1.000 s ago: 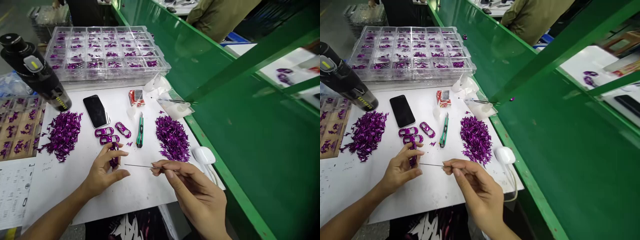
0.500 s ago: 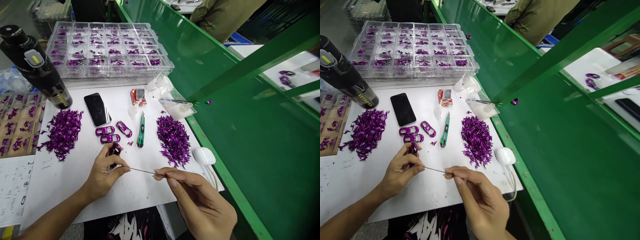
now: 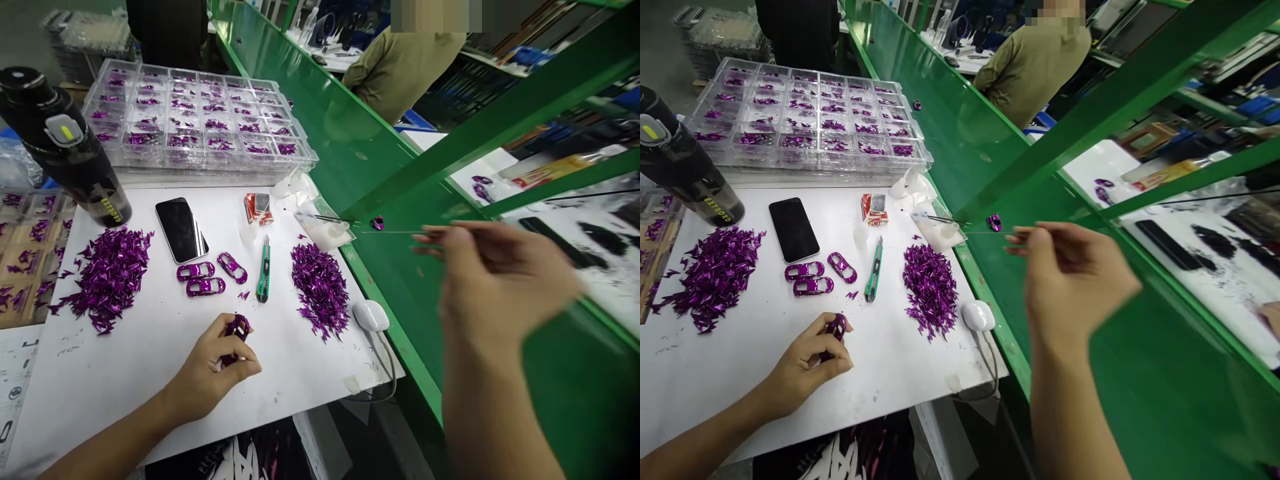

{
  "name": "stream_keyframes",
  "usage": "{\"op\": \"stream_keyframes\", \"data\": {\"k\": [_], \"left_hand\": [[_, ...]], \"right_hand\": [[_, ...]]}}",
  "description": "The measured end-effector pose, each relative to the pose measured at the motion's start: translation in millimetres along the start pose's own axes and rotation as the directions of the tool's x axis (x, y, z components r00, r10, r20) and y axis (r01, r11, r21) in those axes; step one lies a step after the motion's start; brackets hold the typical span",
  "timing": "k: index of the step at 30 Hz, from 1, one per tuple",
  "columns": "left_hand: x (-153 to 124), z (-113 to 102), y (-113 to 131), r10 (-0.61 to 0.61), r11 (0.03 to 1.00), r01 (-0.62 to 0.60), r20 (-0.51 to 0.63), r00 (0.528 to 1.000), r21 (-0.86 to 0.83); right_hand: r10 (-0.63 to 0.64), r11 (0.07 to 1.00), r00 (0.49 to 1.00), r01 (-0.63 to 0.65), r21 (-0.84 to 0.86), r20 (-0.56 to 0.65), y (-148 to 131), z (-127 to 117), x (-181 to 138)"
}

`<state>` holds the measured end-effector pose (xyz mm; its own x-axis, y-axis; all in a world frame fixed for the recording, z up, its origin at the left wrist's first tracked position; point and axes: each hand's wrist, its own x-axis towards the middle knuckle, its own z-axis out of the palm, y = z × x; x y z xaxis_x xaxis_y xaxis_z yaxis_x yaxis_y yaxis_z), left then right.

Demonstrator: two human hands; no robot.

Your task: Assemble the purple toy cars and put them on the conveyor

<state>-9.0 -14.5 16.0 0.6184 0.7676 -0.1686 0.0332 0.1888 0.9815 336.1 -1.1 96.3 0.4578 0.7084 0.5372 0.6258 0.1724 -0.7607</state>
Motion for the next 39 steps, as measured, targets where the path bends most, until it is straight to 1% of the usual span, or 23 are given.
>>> {"op": "stream_keyframes", "data": {"k": [2, 3, 5, 8, 10, 12, 14, 15, 16, 17, 18, 19, 20, 21, 22, 23, 25, 27, 29, 32, 35, 37, 39], "left_hand": [[-3.1, 2.0, 0.0, 0.078, 0.991, -0.075, -0.025, 0.997, 0.109], [-4.2, 1.7, 0.3, 0.125, 0.979, -0.115, -0.053, 0.991, 0.167], [-5.0, -0.1, 1.0, 0.206, 0.946, -0.17, -0.108, 0.972, 0.276], [-3.2, -1.7, 0.7, 0.269, 0.901, -0.186, -0.167, 0.949, 0.392], [-1.4, -1.5, -1.0, 0.301, 0.881, -0.191, -0.201, 0.932, 0.432], [-0.6, -1.5, -2.7, 0.301, 0.887, -0.181, -0.235, 0.924, 0.424], [-1.0, -3.0, -3.5, 0.243, 0.925, -0.149, -0.243, 0.939, 0.35], [-1.4, -4.1, -3.4, 0.204, 0.95, -0.134, -0.232, 0.951, 0.282], [-1.6, -5.4, -3.3, 0.161, 0.973, -0.119, -0.216, 0.963, 0.196], [-1.5, -6.4, -3.0, 0.12, 0.99, -0.103, -0.202, 0.972, 0.091], [-1.0, -7.2, -2.7, 0.078, 0.996, -0.085, -0.194, 0.978, -0.031], [-0.2, -7.5, -2.2, 0.034, 0.985, -0.066, -0.196, 0.98, -0.159], [1.0, -7.4, -1.5, -0.012, 0.959, -0.047, -0.205, 0.979, -0.28], [2.5, -6.9, -0.4, -0.061, 0.922, -0.028, -0.215, 0.975, -0.386], [3.9, -6.3, 1.1, -0.106, 0.882, -0.013, -0.225, 0.969, -0.472], [5.2, -5.7, 3.1, -0.148, 0.845, 0.002, -0.23, 0.962, -0.535], [7.0, -5.2, 8.2, -0.217, 0.788, 0.032, -0.229, 0.949, -0.614], [7.3, -6.2, 13.3, -0.252, 0.749, 0.06, -0.2, 0.947, -0.66], [6.2, -9.1, 16.4, -0.234, 0.721, 0.079, -0.135, 0.963, -0.688], [3.3, -15.3, 15.5, -0.14, 0.728, 0.089, -0.019, 0.99, -0.68], [1.0, -20.1, 10.4, -0.045, 0.801, 0.037, 0.003, 0.999, -0.598], [1.0, -21.0, 7.1, -0.032, 0.827, 0.003, -0.042, 0.999, -0.563], [2.4, -20.3, 4.8, -0.087, 0.851, 0.02, -0.104, 0.991, -0.524]], "right_hand": [[0.041, 0.99, 0.992, -0.057, -0.132, -0.119, 8.4, 23.5, 14.6], [0.058, 0.98, 0.987, -0.084, -0.178, -0.147, 13.0, 33.2, 19.0], [0.072, 0.97, 0.989, -0.1, -0.221, -0.131, 23.5, 44.5, 25.0], [0.097, 0.961, 0.994, -0.108, -0.255, -0.057, 36.1, 44.9, 30.8], [0.124, 0.953, 0.992, -0.117, -0.28, 0.008, 34.7, 41.3, 29.8], [0.109, 0.941, 0.993, -0.093, -0.326, 0.033, 21.8, 39.0, 18.9], [0.058, 0.93, 0.998, -0.045, -0.365, 0.024, -1.8, 39.9, -6.1], [0.044, 0.933, 0.998, -0.027, -0.359, 0.04, -16.2, 41.9, -23.7], [0.044, 0.942, 0.995, -0.011, -0.334, 0.09, -31.3, 45.3, -43.8], [0.067, 0.966, 0.966, 0.0, -0.258, 0.248, -46.1, 50.0, -65.6], [0.074, 0.988, 0.893, -0.006, -0.154, 0.444, -60.0, 56.1, -88.1], [0.069, 0.997, 0.816, -0.039, -0.064, 0.574, -72.2, 63.6, -110.1], [0.077, 0.996, 0.765, -0.091, -0.011, 0.639, -82.3, 72.2, -130.7], [0.082, 0.99, 0.74, -0.138, 0.032, 0.668, -90.0, 81.5, -149.1], [0.093, 0.983, 0.741, -0.175, 0.058, 0.665, -95.4, 91.1, -164.6], [0.11, 0.979, 0.767, -0.192, 0.063, 0.632, -98.5, 100.5, -177.0], [0.133, 0.984, 0.845, -0.174, 0.031, 0.518, -99.7, 116.7, -191.8], [0.123, 0.991, 0.899, -0.132, -0.01, 0.421, -97.8, 127.7, -194.8], [0.104, 0.993, 0.905, -0.116, 0.004, 0.412, -97.1, 132.3, -190.0], [0.097, 0.986, 0.874, -0.149, 0.073, 0.476, -101.3, 125.7, -178.4], [0.04, 0.987, 0.86, -0.115, 0.116, 0.509, -98.7, 99.3, -166.5], [0.004, 0.998, 0.876, -0.036, 0.058, 0.483, -79.7, 69.6, -154.0], [0.068, 0.989, 0.911, -0.009, -0.144, 0.406, -41.8, 31.3, -132.1]]}}
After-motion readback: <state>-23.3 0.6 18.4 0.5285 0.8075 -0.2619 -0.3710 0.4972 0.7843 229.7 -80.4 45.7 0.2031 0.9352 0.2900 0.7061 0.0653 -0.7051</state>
